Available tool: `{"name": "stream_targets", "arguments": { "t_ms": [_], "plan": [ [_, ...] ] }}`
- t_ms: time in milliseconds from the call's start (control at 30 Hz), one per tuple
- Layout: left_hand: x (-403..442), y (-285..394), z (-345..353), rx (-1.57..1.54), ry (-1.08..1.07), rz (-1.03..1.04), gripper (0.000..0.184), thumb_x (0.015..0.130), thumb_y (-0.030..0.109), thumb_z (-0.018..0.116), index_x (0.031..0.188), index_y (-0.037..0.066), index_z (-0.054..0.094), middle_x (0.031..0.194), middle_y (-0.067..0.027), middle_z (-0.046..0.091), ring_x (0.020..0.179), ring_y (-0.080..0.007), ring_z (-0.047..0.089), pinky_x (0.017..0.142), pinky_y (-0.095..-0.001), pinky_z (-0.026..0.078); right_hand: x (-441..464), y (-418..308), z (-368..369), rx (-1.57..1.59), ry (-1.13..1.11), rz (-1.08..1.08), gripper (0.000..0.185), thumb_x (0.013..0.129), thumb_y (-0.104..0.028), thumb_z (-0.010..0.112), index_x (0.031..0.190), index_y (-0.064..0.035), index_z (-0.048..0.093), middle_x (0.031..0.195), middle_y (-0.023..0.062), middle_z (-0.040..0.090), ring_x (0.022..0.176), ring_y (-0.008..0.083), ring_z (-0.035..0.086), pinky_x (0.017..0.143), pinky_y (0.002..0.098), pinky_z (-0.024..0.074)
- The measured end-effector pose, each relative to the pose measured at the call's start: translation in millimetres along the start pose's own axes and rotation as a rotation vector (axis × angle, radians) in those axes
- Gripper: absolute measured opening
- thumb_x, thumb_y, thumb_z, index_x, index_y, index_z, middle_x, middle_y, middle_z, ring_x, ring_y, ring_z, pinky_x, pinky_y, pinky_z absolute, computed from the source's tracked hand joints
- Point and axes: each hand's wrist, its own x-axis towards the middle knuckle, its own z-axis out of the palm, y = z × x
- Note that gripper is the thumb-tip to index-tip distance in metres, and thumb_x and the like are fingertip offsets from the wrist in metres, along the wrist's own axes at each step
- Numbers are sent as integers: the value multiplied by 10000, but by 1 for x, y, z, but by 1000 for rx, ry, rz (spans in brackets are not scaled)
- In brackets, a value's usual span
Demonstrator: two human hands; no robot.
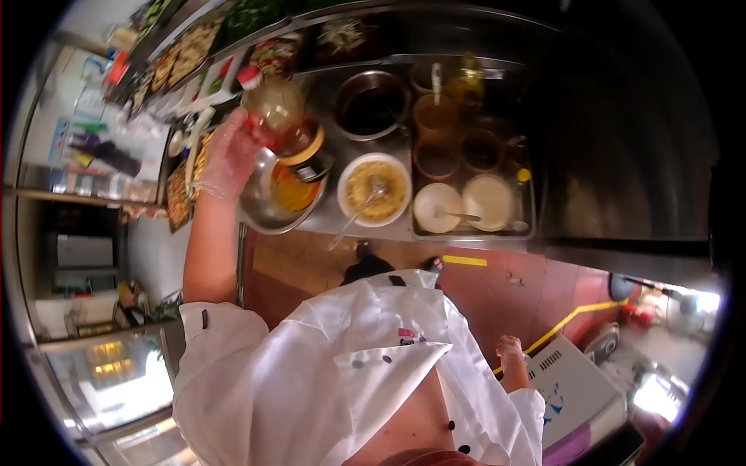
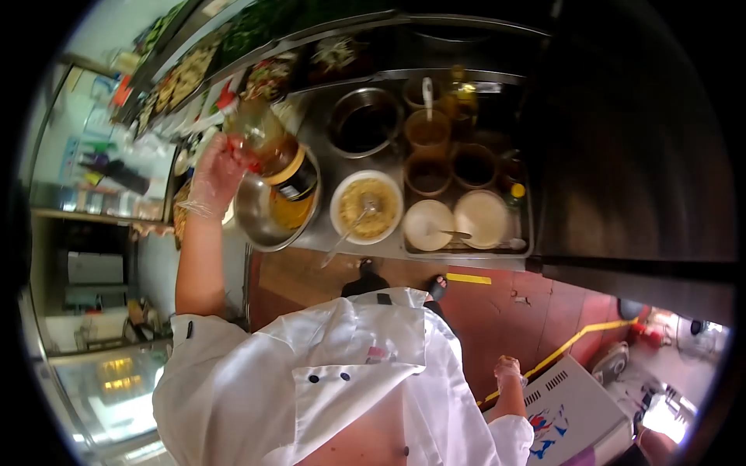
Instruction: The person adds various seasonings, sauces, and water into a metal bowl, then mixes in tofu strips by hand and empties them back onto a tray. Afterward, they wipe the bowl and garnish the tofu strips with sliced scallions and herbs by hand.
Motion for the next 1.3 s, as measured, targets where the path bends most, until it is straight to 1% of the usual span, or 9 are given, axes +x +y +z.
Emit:
{"name": "stream_targets", "arguments": {
  "t_ms": [67,267,433,567,733,833,967,1200,1300],
  "plan": [
    [-9,-1,-64,580,120,-160,282,954,330,651,911,51,660,828,-33,628,771,-134,588,731,-327,493,44,-14,1,-146,518,320,143,951,-185,582,914,-69,656,652,81,606,532,199,610,462,318,470],
    [-26,-83,-152,2186,17,-424,338,915,379,602,979,85,755,1029,-138,735,948,-291,708,827,-382,533,103,-32,-53,45,471,185,165,973,-227,543,907,-113,644,675,31,574,545,182,588,442,346,453],
    [-18,-122,-173,2298,-133,-679,348,917,384,582,1009,100,761,1090,-128,730,1012,-290,701,853,-397,538,61,-94,8,-188,672,217,167,985,-238,553,897,-122,635,685,46,579,569,207,607,428,365,450],
    [-1,-131,-163,2333,-175,-641,305,894,336,629,1030,99,763,1105,-113,731,1014,-271,707,839,-387,543,52,-45,-19,-252,401,-76,245,999,-248,558,827,-88,628,633,62,577,499,197,574,417,343,428],
    [13,-132,-187,2338,-125,-682,279,861,287,681,1086,144,763,1156,-72,727,1049,-239,704,816,-374,551,8,-63,57,63,691,176,290,1002,-256,549,774,-85,600,593,68,561,446,184,523,399,336,377],
    [11,-137,-187,2494,-547,-789,325,849,300,699,1124,131,745,1160,-73,721,1086,-239,687,857,-360,543,0,-55,77,58,753,289,292,966,-180,596,697,-68,572,621,88,545,510,207,541,437,351,420],
    [17,-127,-170,2358,-368,-631,424,901,472,618,1017,87,755,1049,-123,736,985,-281,708,809,-401,557,11,-22,77,102,671,294,187,974,-167,585,819,-73,628,662,81,581,537,194,590,466,323,474],
    [39,-146,-203,2522,-626,-675,323,887,371,663,1012,90,758,1057,-106,739,974,-266,711,795,-385,551,25,-65,98,108,723,190,273,987,-215,568,762,-79,644,631,76,577,486,184,564,411,315,426],
    [45,-111,-163,2271,-329,-757,283,844,306,686,1076,161,762,1122,-88,728,1039,-236,705,791,-350,561,16,-59,101,33,654,149,231,963,-210,590,784,-70,632,638,73,587,495,190,581,422,311,455]
  ]
}}
